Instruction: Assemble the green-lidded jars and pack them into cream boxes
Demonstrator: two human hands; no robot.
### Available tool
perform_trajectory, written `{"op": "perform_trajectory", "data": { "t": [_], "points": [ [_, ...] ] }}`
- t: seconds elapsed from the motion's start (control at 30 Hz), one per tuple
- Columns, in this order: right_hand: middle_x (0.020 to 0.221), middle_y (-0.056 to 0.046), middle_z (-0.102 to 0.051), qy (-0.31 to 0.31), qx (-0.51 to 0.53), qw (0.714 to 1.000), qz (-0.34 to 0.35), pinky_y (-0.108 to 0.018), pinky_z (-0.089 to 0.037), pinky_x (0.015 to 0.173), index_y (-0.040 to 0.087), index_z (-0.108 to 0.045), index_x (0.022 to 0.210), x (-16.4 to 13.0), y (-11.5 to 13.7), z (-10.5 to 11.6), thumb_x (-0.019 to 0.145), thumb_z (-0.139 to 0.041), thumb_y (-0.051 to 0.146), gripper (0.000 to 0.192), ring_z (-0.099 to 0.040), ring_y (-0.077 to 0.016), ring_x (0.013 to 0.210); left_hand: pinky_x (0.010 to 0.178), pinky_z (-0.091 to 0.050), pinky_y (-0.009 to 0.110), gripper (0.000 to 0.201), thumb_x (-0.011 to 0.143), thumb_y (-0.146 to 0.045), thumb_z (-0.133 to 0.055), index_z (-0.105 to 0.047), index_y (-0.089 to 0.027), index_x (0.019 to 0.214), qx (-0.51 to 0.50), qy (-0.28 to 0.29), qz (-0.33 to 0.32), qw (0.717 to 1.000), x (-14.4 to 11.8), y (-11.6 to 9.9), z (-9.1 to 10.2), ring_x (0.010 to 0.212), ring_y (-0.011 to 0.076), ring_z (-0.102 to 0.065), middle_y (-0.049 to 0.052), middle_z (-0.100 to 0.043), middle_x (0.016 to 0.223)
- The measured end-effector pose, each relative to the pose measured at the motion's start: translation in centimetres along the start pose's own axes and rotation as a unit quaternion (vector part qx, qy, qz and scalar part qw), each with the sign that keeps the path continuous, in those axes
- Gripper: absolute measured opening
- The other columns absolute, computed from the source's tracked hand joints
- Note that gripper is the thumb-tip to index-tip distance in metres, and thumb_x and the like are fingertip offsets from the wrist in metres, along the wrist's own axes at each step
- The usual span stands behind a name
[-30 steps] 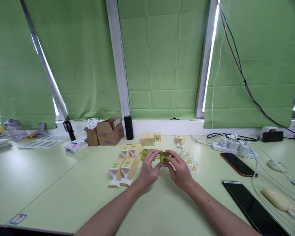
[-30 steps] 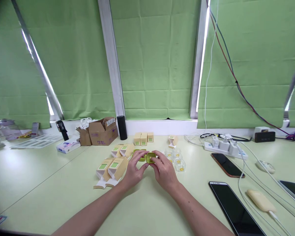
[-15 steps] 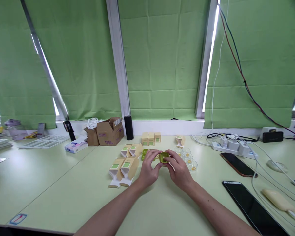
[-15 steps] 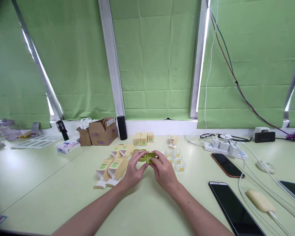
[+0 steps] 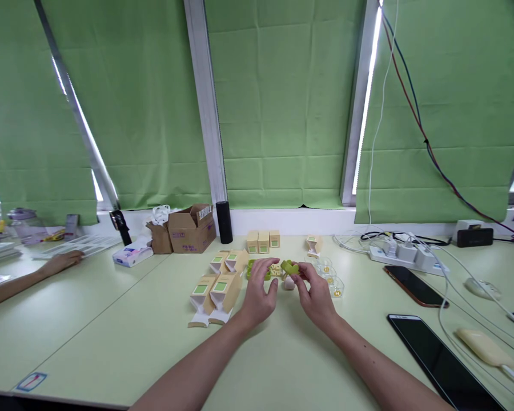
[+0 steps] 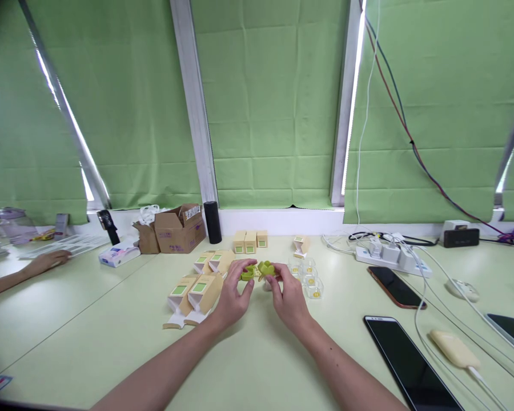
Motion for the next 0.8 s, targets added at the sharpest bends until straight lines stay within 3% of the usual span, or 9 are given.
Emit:
{"op": "perform_trajectory", "data": {
  "t": [0.1,0.27,0.47,0.7,0.8],
  "points": [
    [0.09,-0.005,-0.076,-0.003,0.042,0.997,-0.059,-0.031,-0.061,0.067,0.022,-0.058,0.109,0.1,-0.03,-0.06,0.104,-0.048,0.041,0.022,-0.074,-0.0197,0.075,0.109,-0.044,0.05,0.044,0.092,-0.012,-0.055,-0.057,-0.025,0.134,0.022,0.019,-0.023,0.999,-0.06,0.0,-0.06,0.127,0.0294,-0.053,0.013,-0.062,0.13],
    [0.078,-0.004,-0.074,0.004,0.099,0.987,-0.127,-0.029,-0.056,0.058,0.019,-0.061,0.11,0.12,-0.13,-0.34,0.103,-0.046,0.054,0.038,-0.07,-0.0185,0.062,0.109,-0.045,0.051,0.051,0.093,-0.008,-0.053,-0.054,-0.027,0.14,0.052,0.048,-0.064,0.995,-0.24,-0.15,-0.22,0.13,0.0295,-0.049,0.012,-0.059,0.134],
    [0.066,-0.002,-0.068,0.036,0.089,0.983,-0.155,-0.028,-0.052,0.057,0.019,-0.07,0.106,0.11,0.49,-0.36,0.102,-0.044,0.061,0.05,-0.065,-0.0172,0.056,0.104,-0.05,0.05,0.059,0.092,-0.006,-0.056,-0.052,-0.029,0.145,0.096,0.08,-0.096,0.987,-0.33,-0.12,-0.44,0.126,0.029,-0.051,0.012,-0.057,0.133],
    [0.061,-0.001,-0.066,0.044,0.082,0.982,-0.167,-0.028,-0.049,0.056,0.019,-0.074,0.105,0.18,0.55,-0.1,0.102,-0.041,0.063,0.055,-0.063,-0.0172,0.053,0.1,-0.052,0.048,0.051,0.091,-0.013,-0.065,-0.06,-0.027,0.139,0.098,0.061,-0.08,0.99,-0.26,0.05,-0.56,0.12,0.0289,-0.054,0.012,-0.059,0.124],
    [0.067,-0.003,-0.069,0.033,0.066,0.984,-0.164,-0.029,-0.049,0.058,0.018,-0.073,0.107,0.17,-0.07,0.03,0.104,-0.037,0.059,0.054,-0.064,-0.0178,0.056,0.103,-0.05,0.047,0.046,0.089,-0.018,-0.07,-0.063,-0.027,0.134,0.068,0.031,-0.033,0.997,-0.13,0.17,-0.6,0.119,0.028,-0.055,0.01,-0.061,0.121]
  ]
}}
Point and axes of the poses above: each hand's wrist, its own x-axis towards the middle knuckle, its own z-axis out of the back of the hand, y = z × x, the point moved 1 cm from there along x, towards the middle knuckle
